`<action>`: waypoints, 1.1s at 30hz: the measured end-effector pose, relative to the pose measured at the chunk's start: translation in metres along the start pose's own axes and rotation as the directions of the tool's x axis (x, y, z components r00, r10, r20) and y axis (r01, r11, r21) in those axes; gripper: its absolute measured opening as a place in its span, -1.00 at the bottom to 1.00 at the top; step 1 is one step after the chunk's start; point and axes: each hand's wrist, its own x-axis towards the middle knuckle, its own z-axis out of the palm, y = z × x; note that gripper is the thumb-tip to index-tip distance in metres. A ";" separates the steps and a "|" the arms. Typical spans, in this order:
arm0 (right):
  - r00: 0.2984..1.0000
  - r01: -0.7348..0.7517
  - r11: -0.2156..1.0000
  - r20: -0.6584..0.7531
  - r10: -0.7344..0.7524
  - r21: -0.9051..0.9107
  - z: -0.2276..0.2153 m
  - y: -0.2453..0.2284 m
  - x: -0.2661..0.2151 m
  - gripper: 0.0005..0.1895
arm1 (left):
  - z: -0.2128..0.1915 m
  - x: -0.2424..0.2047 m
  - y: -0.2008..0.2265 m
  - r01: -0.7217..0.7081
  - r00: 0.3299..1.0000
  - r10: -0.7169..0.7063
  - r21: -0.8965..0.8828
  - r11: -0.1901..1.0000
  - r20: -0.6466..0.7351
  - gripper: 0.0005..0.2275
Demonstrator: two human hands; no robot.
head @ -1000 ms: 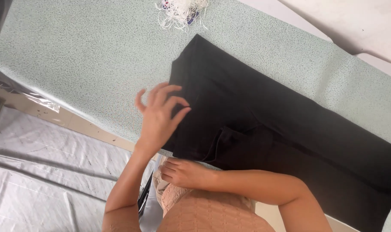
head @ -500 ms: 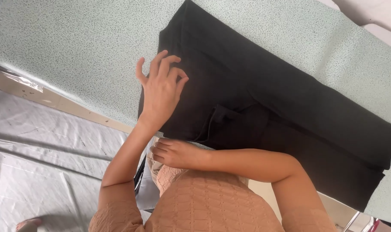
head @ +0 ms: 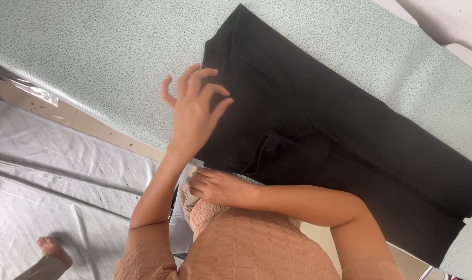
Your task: Folding a black t-shirt and organizing clothing tags on a table.
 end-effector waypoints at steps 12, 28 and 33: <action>1.000 -0.009 1.000 -0.009 0.009 0.009 0.018 -0.003 -0.009 -0.83 | 0.018 -0.003 0.009 -0.085 0.993 0.064 0.231 0.969 0.096 -0.87; 0.971 0.097 0.994 0.212 -0.107 0.060 -0.021 0.004 0.001 -0.83 | -0.106 -0.017 0.021 0.166 0.969 -0.239 -0.877 0.450 0.060 -0.90; 0.940 0.144 0.989 0.316 -0.126 -0.034 -0.037 0.006 0.012 -0.80 | -0.116 -0.033 0.024 0.128 0.987 -0.136 -0.935 0.331 0.087 -0.94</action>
